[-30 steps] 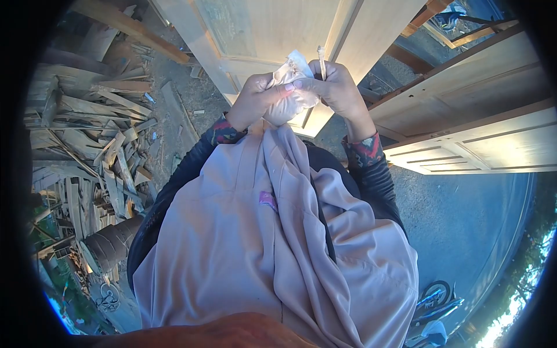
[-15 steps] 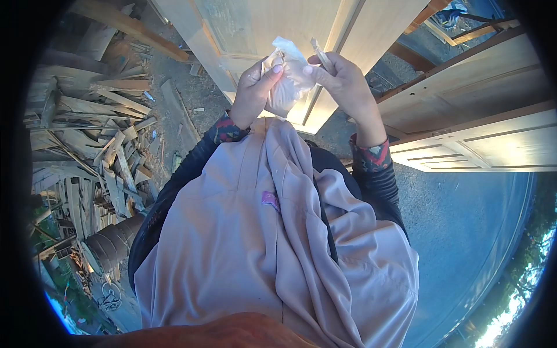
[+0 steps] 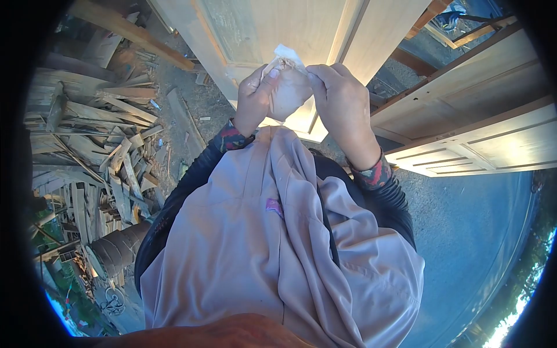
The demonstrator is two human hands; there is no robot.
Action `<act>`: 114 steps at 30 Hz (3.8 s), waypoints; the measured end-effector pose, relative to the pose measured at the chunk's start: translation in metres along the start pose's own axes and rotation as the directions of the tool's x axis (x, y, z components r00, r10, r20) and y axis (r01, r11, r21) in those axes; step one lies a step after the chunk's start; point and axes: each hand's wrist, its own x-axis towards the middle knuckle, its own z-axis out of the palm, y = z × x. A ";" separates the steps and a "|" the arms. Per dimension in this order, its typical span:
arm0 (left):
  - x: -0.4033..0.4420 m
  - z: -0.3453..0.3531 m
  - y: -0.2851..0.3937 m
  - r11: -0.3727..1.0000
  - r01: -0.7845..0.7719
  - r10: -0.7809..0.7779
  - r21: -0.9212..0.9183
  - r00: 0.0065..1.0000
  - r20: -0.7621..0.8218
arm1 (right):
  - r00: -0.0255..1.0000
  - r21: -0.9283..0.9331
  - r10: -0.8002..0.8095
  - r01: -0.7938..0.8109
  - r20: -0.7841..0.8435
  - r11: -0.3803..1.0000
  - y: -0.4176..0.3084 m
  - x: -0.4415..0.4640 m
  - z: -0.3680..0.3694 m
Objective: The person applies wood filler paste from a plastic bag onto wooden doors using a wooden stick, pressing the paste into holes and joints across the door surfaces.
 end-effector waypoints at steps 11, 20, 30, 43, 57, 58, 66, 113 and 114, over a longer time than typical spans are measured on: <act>0.004 -0.010 -0.003 0.941 -0.158 0.154 0.301 0.987 0.036 | 0.999 -0.063 -0.044 0.046 0.026 0.997 -0.010 -0.003 0.012; 0.008 -0.009 0.016 0.507 -0.272 0.275 0.818 0.950 0.145 | 0.991 0.245 0.097 -0.116 0.087 0.963 0.020 -0.001 0.038; 0.020 -0.035 -0.008 0.809 -0.152 0.220 0.567 0.974 -0.052 | 0.879 0.577 0.283 -0.468 0.385 0.670 0.026 0.018 0.029; 0.165 -0.174 0.089 0.757 -0.628 0.636 0.184 0.640 -0.431 | 0.990 0.745 -0.039 -0.076 0.136 0.662 -0.071 0.173 -0.074; 0.284 -0.263 0.098 0.805 -0.478 0.592 0.353 0.692 -0.413 | 0.896 0.657 -0.313 0.443 -0.314 0.610 -0.252 0.499 -0.119; 0.284 -0.262 0.099 0.803 -0.507 0.596 0.314 0.688 -0.415 | 0.890 0.621 -0.320 0.456 -0.326 0.637 -0.258 0.519 -0.121; 0.282 -0.267 0.102 0.775 -0.530 0.632 0.344 0.669 -0.392 | 0.842 0.539 -0.166 0.467 -0.513 0.701 -0.302 0.590 -0.087; 0.288 -0.275 0.100 0.699 -0.615 0.714 0.364 0.579 -0.394 | 0.578 -0.764 -0.734 0.273 -0.355 0.585 -0.305 0.652 -0.173; 0.288 -0.274 0.100 0.697 -0.620 0.716 0.361 0.578 -0.392 | 0.538 -0.812 -0.766 0.231 -0.352 0.536 -0.305 0.653 -0.168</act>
